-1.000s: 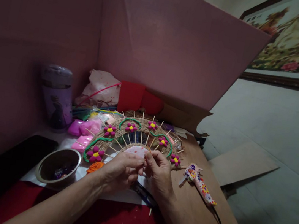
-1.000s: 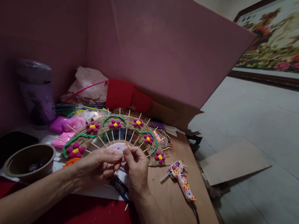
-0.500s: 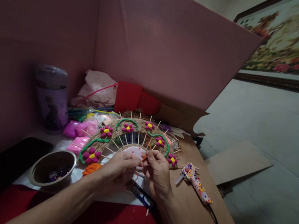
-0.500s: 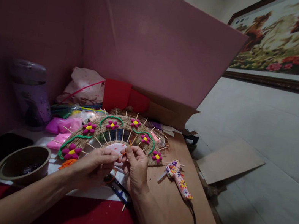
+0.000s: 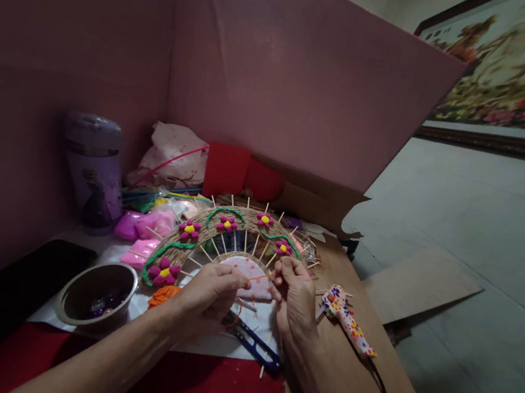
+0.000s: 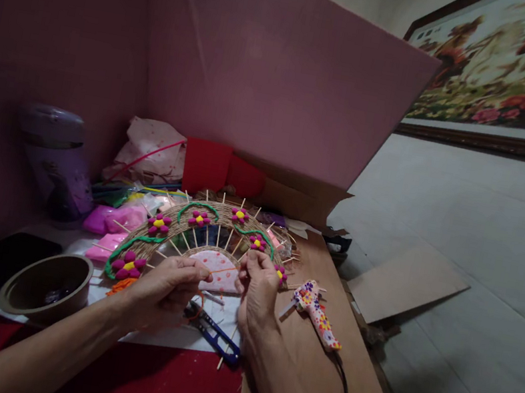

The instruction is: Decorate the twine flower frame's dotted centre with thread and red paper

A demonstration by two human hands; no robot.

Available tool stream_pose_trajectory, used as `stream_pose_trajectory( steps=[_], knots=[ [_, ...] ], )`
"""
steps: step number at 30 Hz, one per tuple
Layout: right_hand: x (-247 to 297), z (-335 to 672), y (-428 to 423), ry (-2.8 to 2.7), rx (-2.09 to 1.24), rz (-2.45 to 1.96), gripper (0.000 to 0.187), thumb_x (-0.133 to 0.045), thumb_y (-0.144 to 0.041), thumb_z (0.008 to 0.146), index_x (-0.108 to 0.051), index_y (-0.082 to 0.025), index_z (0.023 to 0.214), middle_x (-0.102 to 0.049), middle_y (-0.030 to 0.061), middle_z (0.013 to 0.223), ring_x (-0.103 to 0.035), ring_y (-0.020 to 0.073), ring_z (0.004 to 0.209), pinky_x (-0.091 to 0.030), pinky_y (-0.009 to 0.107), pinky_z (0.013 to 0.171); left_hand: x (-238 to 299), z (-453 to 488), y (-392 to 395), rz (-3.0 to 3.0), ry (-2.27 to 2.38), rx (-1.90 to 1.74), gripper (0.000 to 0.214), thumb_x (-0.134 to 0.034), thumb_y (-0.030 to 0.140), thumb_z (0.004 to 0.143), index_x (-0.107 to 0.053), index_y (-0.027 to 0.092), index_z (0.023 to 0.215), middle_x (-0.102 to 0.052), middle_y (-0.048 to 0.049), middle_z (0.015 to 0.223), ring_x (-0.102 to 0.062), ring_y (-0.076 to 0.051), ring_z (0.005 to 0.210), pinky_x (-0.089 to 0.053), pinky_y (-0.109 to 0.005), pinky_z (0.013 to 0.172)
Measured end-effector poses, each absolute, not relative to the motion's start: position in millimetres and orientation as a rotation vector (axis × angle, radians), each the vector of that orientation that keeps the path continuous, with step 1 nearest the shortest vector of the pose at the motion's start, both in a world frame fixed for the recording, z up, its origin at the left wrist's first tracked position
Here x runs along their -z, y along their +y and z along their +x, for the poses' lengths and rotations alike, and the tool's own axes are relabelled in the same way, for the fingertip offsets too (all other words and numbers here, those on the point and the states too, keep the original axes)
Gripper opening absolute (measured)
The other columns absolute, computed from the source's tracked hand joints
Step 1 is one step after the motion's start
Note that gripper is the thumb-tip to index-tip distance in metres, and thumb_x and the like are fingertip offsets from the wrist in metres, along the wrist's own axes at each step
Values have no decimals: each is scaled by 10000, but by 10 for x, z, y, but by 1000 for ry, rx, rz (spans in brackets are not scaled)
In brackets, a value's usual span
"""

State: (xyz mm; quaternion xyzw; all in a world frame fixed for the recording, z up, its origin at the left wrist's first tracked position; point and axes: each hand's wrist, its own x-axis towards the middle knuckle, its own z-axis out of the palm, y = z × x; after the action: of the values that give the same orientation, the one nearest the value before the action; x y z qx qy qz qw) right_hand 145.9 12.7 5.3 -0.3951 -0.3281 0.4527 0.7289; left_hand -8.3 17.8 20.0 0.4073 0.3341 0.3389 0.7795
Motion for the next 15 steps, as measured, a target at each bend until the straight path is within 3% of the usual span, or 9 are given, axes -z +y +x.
stream_pose_trajectory(
  steps=[2,4,7,11,15],
  knots=[
    [-76,1503,111,-818,-719,-961,184,-675,-321,719,-576,-176,774,-543,-29,652,-453,72,475,-350,160,366,-191,-91,184,875,719,-745,189,-662,277,648,-511,165,636,-246,128,377,-122,-14,320,-33,-180,327],
    [-111,1504,51,-1033,-342,-1038,118,-606,-270,785,-626,-183,861,-605,24,792,-575,140,688,-491,252,577,-180,-99,187,876,701,-767,232,-665,277,655,-462,180,597,-242,127,379,-122,-15,320,-35,-185,327],
    [-163,1434,-67,-1436,-84,-1018,207,-510,-167,834,-648,-210,983,-626,71,998,-577,212,975,-463,372,860,-187,-106,177,902,694,-797,254,-657,283,670,-435,187,592,-250,126,383,-124,-16,324,-46,-191,329],
    [-167,1327,-120,-1776,-307,-982,288,-449,-127,852,-627,-199,1068,-639,90,1067,-598,206,990,-484,338,840,-257,-105,142,990,731,-829,222,-638,314,693,-483,169,629,-266,121,394,-141,-18,340,-71,-186,343],
    [-108,1309,-86,-1817,-337,-1068,196,-470,-167,876,-630,-195,985,-674,61,942,-625,181,875,-489,290,766,-312,-100,121,1012,777,-873,214,-642,324,698,-523,150,657,-279,114,399,-166,-21,353,-87,-186,358]
  ],
)
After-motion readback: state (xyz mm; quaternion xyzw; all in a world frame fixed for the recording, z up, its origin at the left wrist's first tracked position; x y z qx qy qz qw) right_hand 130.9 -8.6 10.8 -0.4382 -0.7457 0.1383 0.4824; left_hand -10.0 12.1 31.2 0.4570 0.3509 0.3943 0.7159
